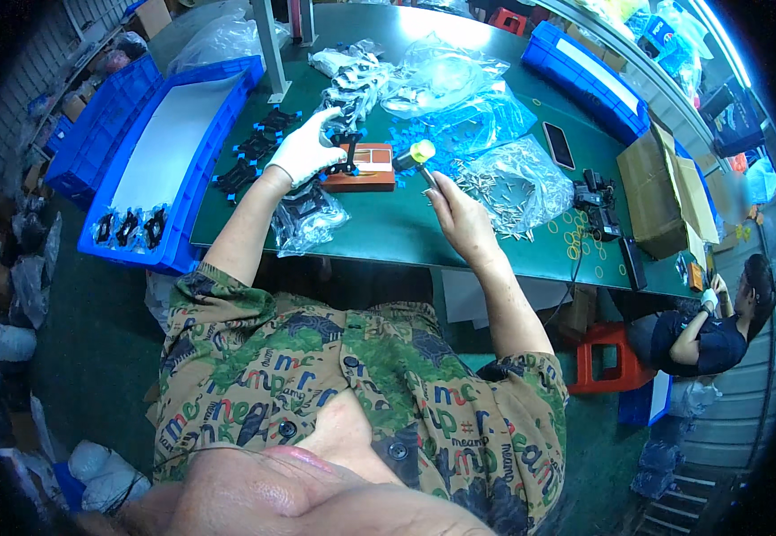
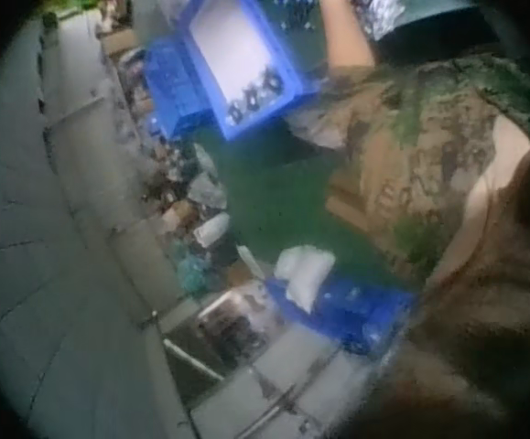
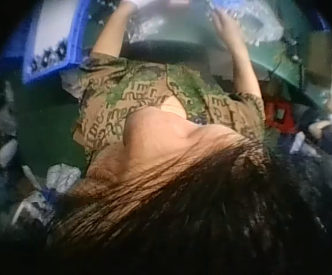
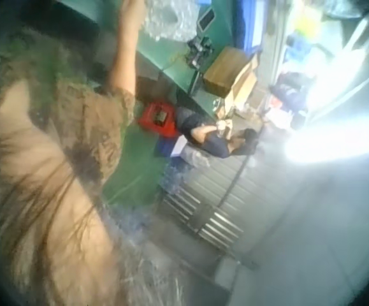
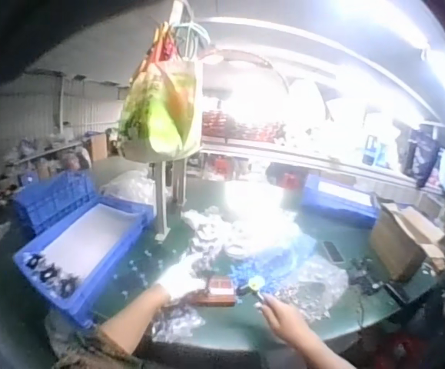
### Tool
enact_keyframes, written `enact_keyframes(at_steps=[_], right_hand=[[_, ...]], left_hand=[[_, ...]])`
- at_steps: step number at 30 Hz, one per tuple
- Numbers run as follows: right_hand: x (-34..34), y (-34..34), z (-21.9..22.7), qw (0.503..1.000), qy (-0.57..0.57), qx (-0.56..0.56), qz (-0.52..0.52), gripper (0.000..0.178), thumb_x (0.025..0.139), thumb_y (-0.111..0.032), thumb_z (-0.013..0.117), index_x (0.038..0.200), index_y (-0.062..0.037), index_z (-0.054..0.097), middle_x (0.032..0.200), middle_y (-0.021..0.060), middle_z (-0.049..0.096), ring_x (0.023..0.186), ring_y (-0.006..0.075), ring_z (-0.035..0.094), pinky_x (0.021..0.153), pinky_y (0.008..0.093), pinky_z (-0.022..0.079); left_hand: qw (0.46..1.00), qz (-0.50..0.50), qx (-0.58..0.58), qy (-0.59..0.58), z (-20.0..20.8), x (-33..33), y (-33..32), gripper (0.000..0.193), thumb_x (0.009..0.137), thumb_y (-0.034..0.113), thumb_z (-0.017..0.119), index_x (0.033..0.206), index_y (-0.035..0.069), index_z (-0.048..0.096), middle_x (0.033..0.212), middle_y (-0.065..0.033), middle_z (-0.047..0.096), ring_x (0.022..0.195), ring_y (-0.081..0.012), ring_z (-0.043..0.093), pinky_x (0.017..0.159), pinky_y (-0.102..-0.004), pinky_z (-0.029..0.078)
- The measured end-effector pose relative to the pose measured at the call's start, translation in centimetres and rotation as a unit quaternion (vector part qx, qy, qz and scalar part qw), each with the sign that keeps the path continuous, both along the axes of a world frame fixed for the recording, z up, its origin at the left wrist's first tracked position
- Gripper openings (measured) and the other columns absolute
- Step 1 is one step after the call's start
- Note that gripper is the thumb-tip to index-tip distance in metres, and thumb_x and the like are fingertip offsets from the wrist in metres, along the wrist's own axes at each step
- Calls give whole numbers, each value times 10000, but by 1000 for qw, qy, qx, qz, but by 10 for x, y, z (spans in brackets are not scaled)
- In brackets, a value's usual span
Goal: The person assembles small black plastic components by inserting metal pins and securing them with blue plastic caps. They use a hammer to tap the pins into place and place the finished units into a blue bin. The person also handles clear plastic bags containing parts and occasionally picks up a small red box.
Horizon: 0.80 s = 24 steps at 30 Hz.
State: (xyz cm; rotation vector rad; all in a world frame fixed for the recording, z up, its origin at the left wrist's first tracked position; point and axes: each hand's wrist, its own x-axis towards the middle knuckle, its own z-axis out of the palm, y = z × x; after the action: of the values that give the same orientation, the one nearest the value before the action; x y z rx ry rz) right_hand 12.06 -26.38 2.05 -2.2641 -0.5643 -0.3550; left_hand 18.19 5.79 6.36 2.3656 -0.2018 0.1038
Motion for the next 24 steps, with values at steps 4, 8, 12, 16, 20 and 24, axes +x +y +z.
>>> enact_keyframes(at_steps=[4, 8, 12, 16, 20, 24], right_hand=[[-1, 2, 1, 1000, 14, 6, -5, 374, 1022, -268, 601, 1347, -83, 586, 1053, 228, 713, 958, 415, 698, 782, 462, 547], [0, 4, -5, 1000, -2, 21, 2, 377, 1022, -277, 597, 1344, -82, 585, 1071, 221, 712, 970, 422, 688, 790, 463, 545], [-4, 8, -3, 999, 34, 12, 2, 371, 1026, -287, 589, 1332, -77, 586, 1046, 220, 714, 950, 427, 689, 787, 475, 543], [-5, 5, -4, 999, 39, 31, 2, 381, 1032, -298, 581, 1340, -74, 580, 1040, 224, 712, 955, 422, 690, 792, 471, 541], [-3, 8, -5, 998, 41, 49, 3, 381, 1033, -300, 581, 1335, -68, 585, 1059, 224, 710, 979, 418, 686, 804, 462, 541], [-1, 11, -3, 997, 44, 58, 15, 388, 1029, -307, 589, 1332, -65, 589, 1073, 226, 706, 990, 421, 683, 810, 464, 543]], left_hand=[[998, -13, 61, 1, 3, -3, 7, 461, 843, 304, 762, 1257, 126, 662, 1061, -153, 718, 986, -307, 695, 896, -380, 537], [975, -10, 223, 5, 12, -4, 7, 393, 830, 425, 761, 1011, 77, 745, 1075, -155, 709, 1032, -330, 667, 913, -406, 520], [900, -65, 432, 2, 35, -6, -4, 364, 888, 443, 688, 996, 102, 756, 1039, -151, 723, 1005, -330, 681, 890, -423, 532], [927, -38, 362, -95, 32, 1, -9, 391, 911, 437, 661, 1095, 106, 760, 1015, -176, 735, 983, -340, 686, 880, -430, 536], [982, 24, 153, -104, -14, 10, -4, 506, 910, 453, 668, 1208, 45, 686, 1121, -231, 711, 1067, -396, 670, 933, -461, 518], [988, 34, 110, -108, -41, 12, -7, 469, 924, 391, 677, 1188, 4, 670, 1120, -246, 702, 1047, -398, 674, 900, -439, 522]])
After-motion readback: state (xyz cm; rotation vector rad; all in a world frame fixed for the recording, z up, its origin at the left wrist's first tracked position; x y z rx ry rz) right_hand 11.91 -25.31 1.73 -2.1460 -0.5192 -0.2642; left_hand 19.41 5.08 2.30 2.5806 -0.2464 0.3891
